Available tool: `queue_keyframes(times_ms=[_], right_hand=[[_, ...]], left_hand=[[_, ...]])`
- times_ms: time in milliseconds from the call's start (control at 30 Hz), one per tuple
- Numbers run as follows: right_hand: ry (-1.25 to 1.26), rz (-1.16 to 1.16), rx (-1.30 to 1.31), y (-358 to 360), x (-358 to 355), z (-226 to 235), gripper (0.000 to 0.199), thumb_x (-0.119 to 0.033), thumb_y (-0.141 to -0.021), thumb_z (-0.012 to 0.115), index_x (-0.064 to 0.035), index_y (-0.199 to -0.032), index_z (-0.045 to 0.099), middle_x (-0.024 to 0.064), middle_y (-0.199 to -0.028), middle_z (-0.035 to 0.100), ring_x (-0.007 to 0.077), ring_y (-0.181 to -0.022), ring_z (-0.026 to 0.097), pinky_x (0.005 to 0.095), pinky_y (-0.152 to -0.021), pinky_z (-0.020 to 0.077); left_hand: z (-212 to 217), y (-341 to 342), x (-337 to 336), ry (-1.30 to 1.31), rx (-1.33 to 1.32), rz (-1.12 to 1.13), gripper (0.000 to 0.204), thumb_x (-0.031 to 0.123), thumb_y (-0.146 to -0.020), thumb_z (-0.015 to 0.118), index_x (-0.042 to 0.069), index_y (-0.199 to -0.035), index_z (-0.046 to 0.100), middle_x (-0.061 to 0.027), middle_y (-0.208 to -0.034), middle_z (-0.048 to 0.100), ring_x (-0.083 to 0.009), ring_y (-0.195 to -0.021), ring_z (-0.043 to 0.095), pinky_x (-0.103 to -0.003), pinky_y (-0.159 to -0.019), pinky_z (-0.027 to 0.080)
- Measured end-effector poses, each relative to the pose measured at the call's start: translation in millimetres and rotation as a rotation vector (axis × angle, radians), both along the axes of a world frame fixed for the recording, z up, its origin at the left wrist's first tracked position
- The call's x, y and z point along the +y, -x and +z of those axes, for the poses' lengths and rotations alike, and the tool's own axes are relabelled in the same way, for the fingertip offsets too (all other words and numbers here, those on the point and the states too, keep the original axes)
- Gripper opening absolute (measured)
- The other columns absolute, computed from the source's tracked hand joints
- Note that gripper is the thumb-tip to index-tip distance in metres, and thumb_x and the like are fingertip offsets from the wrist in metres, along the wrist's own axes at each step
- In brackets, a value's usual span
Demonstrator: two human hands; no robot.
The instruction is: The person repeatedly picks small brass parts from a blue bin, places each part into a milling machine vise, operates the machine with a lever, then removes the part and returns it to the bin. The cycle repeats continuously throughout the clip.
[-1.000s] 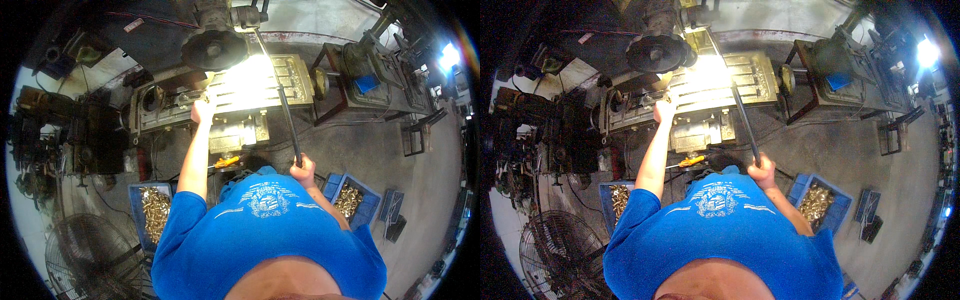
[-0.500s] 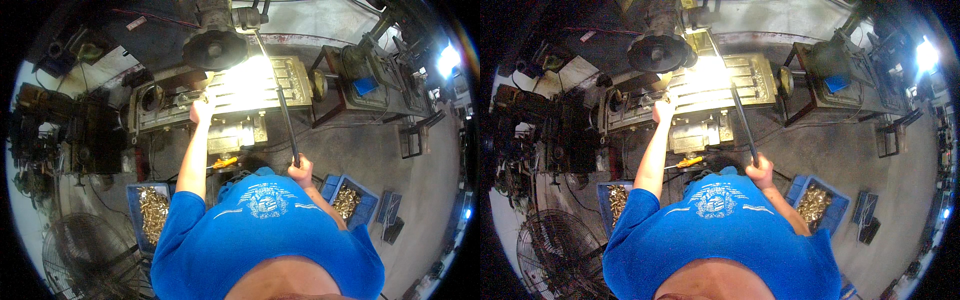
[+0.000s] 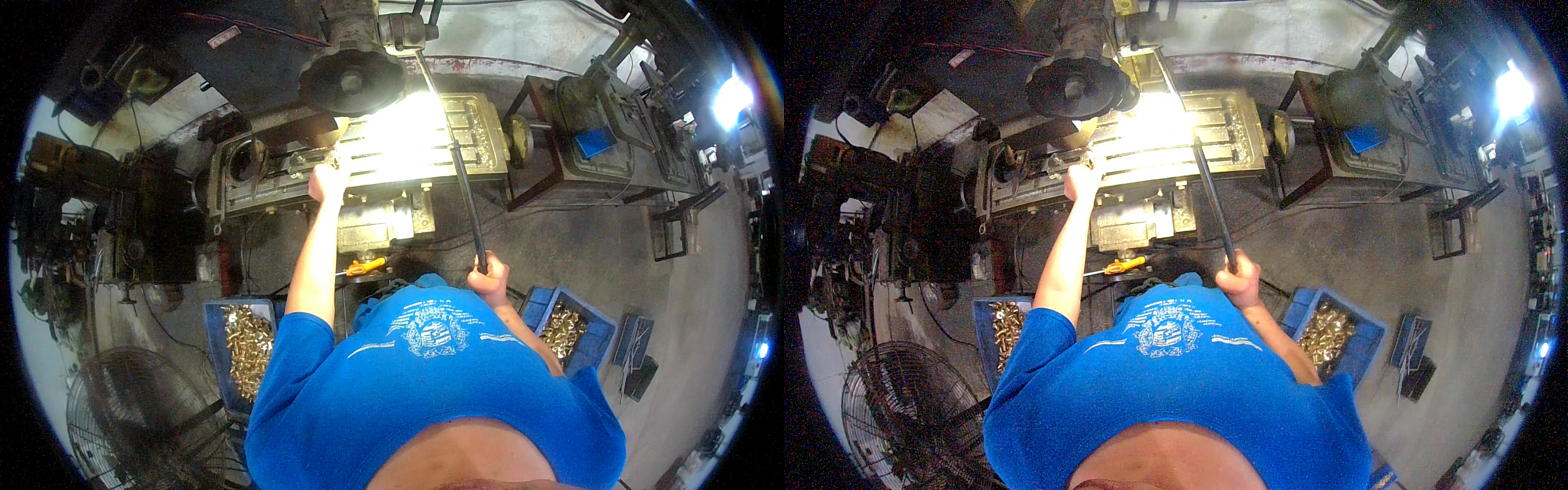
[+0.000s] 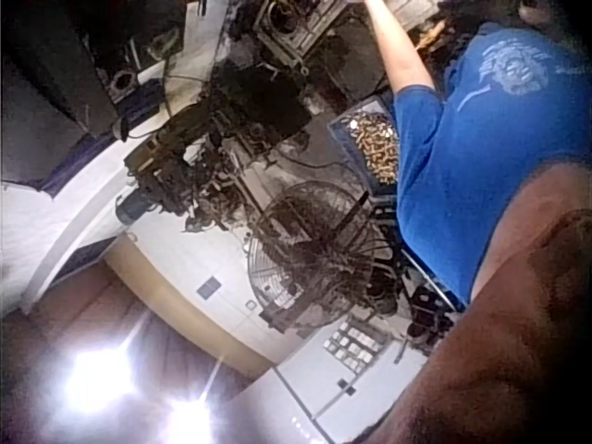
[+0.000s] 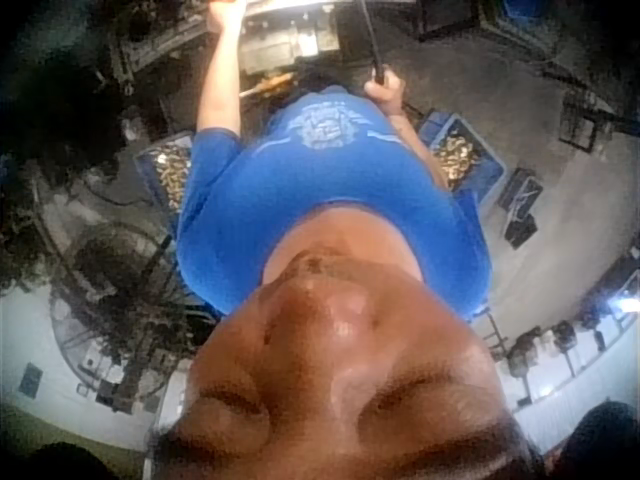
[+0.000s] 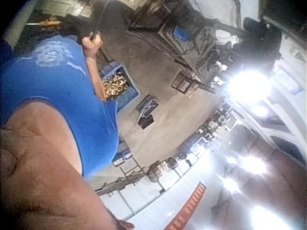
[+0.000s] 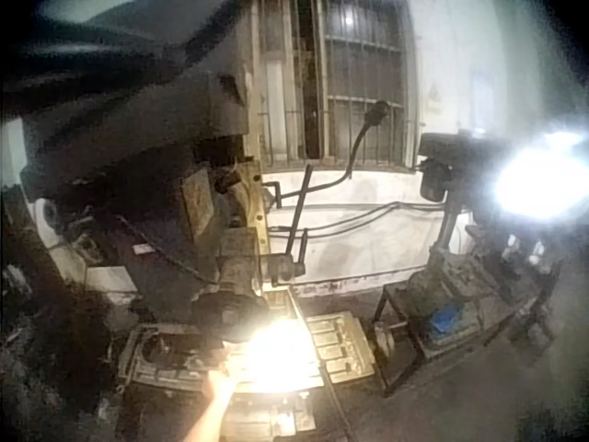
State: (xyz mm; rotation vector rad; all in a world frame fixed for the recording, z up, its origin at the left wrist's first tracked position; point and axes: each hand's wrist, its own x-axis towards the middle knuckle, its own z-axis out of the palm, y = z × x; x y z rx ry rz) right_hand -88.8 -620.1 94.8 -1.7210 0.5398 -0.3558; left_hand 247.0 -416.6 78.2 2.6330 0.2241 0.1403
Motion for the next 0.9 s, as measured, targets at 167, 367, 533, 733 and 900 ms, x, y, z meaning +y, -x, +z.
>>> queue_keyframes(times_ms=[167,367,533,733,900], right_hand=[[-0.030,0.014,0.016,-1,0,8,0.023,-0.023,-0.063,0.058,-0.0023,-0.070,0.051,0.0013,-0.058,0.045,0.0089,-0.056,0.043,0.0272,-0.049,0.0375],[-0.100,0.004,-0.015,-2,0,1,0.021,-0.021,-0.062,0.058,-0.0031,-0.068,0.050,-0.0018,-0.059,0.045,0.0077,-0.056,0.041,0.0254,-0.049,0.0360],[-0.076,0.004,0.008,-2,0,-2,0.019,-0.020,-0.063,0.057,-0.0034,-0.068,0.049,-0.0011,-0.058,0.044,0.0078,-0.055,0.041,0.0258,-0.049,0.0361],[-0.002,0.001,0.033,-3,-1,-1,0.019,-0.021,-0.064,0.056,-0.0043,-0.067,0.049,-0.0011,-0.057,0.044,0.0077,-0.054,0.041,0.0264,-0.048,0.0365],[-0.016,0.000,0.043,-4,0,2,0.019,-0.022,-0.064,0.057,-0.0042,-0.067,0.049,-0.0008,-0.058,0.044,0.0077,-0.055,0.042,0.0264,-0.049,0.0366]], left_hand=[[3,2,-1,0.017,-0.018,-0.002,0.063,0.064,-0.065,0.062,0.001,-0.061,0.065,-0.0177,-0.068,0.065,-0.0321,-0.067,0.065,-0.042,-0.061,0.050],[-1,0,0,0.013,-0.047,-0.012,0.064,0.065,-0.066,0.060,0.001,-0.060,0.065,-0.0177,-0.066,0.064,-0.0326,-0.064,0.065,-0.042,-0.059,0.050],[0,1,0,0.003,-0.048,-0.010,0.066,0.067,-0.067,0.058,0.001,-0.060,0.066,-0.0179,-0.065,0.064,-0.0324,-0.063,0.065,-0.042,-0.059,0.050],[1,1,1,0.010,-0.029,-0.011,0.067,0.067,-0.066,0.058,0.001,-0.061,0.066,-0.0179,-0.066,0.064,-0.0323,-0.065,0.065,-0.041,-0.060,0.051],[1,0,1,0.012,-0.020,-0.013,0.066,0.066,-0.066,0.059,0.001,-0.061,0.066,-0.0178,-0.067,0.064,-0.0324,-0.066,0.065,-0.041,-0.060,0.051]])
